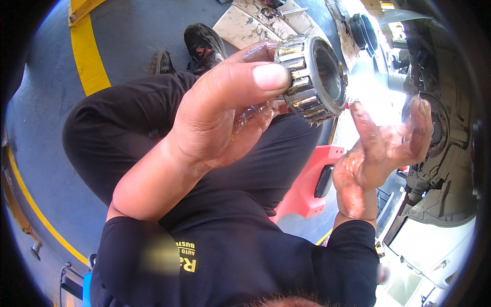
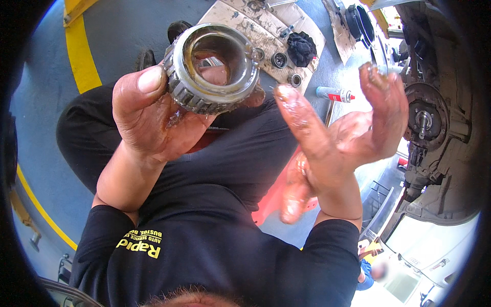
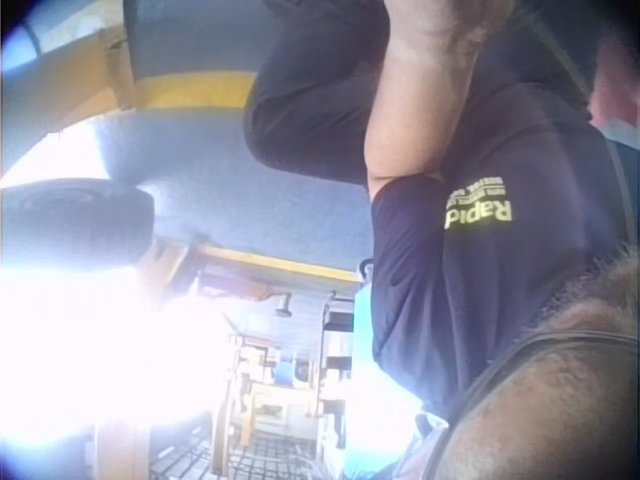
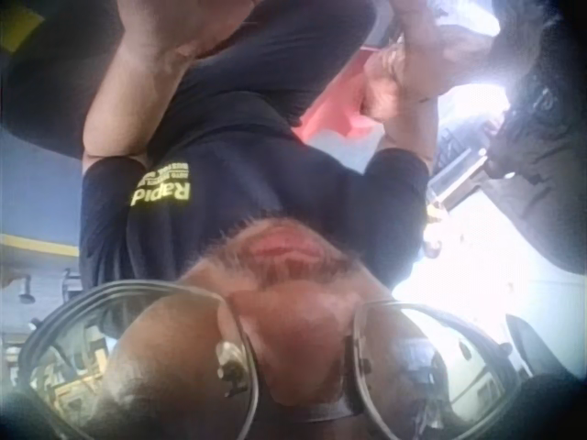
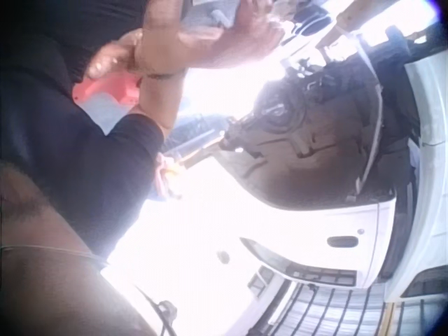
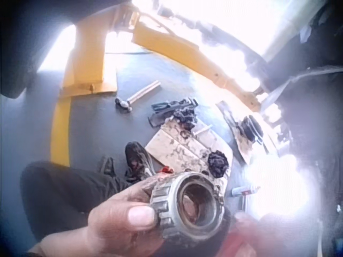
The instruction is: The person sits on a low stool and applies grease to a metal bearing by hand. They rub the grease into the bearing's inner and outer races and between the rollers, rotating the part to ensure coverage.
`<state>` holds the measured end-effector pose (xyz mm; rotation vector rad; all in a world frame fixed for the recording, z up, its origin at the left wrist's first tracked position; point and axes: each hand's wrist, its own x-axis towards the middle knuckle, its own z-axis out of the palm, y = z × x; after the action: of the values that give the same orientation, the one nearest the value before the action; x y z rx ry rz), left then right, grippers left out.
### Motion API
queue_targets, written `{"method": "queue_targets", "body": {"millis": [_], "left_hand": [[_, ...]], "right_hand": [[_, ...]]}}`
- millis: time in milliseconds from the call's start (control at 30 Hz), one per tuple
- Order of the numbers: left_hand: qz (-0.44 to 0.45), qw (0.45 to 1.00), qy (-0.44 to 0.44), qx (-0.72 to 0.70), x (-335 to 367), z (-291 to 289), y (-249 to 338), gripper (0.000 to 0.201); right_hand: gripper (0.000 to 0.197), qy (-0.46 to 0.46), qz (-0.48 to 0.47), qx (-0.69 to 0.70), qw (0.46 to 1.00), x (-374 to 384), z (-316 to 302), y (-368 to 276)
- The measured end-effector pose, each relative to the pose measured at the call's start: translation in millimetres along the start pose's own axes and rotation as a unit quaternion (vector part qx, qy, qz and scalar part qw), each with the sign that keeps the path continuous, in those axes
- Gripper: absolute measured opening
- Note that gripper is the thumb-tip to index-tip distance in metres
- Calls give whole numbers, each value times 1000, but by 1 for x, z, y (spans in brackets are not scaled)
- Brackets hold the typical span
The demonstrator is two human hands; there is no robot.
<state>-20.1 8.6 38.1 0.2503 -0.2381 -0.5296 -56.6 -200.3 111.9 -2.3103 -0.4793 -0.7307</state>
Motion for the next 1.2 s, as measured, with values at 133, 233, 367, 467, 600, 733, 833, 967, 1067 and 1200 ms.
{"method": "queue_targets", "body": {"millis": [133,233,367,467,600,733,833,967,1067,1200], "left_hand": [[-19,1000,-8,22,2,-1,-1,71],[-38,998,-19,-54,2,-1,-7,53],[-62,993,3,-103,-1,-2,-2,40],[-65,991,22,-111,-2,1,1,39],[-44,994,49,-90,-2,0,1,39],[7,997,70,-20,5,-7,-5,47],[29,997,75,19,6,-11,-7,54],[42,998,37,17,8,-3,-4,59],[51,998,34,2,6,0,-4,58],[48,998,42,-16,5,-2,-6,56]], "right_hand": [[54,-85,-93,130,983,24,16,17],[104,-144,-160,135,967,42,19,47],[115,-173,-222,97,955,57,25,63],[109,-190,-328,-4,926,72,19,60],[105,-183,-310,-131,924,58,11,40],[92,-147,-175,-72,971,37,17,11],[77,-93,-51,57,993,23,30,3],[109,-130,-130,-15,983,28,30,34],[103,-161,-189,-121,961,31,25,29],[62,-102,-224,-202,948,21,22,14]]}}
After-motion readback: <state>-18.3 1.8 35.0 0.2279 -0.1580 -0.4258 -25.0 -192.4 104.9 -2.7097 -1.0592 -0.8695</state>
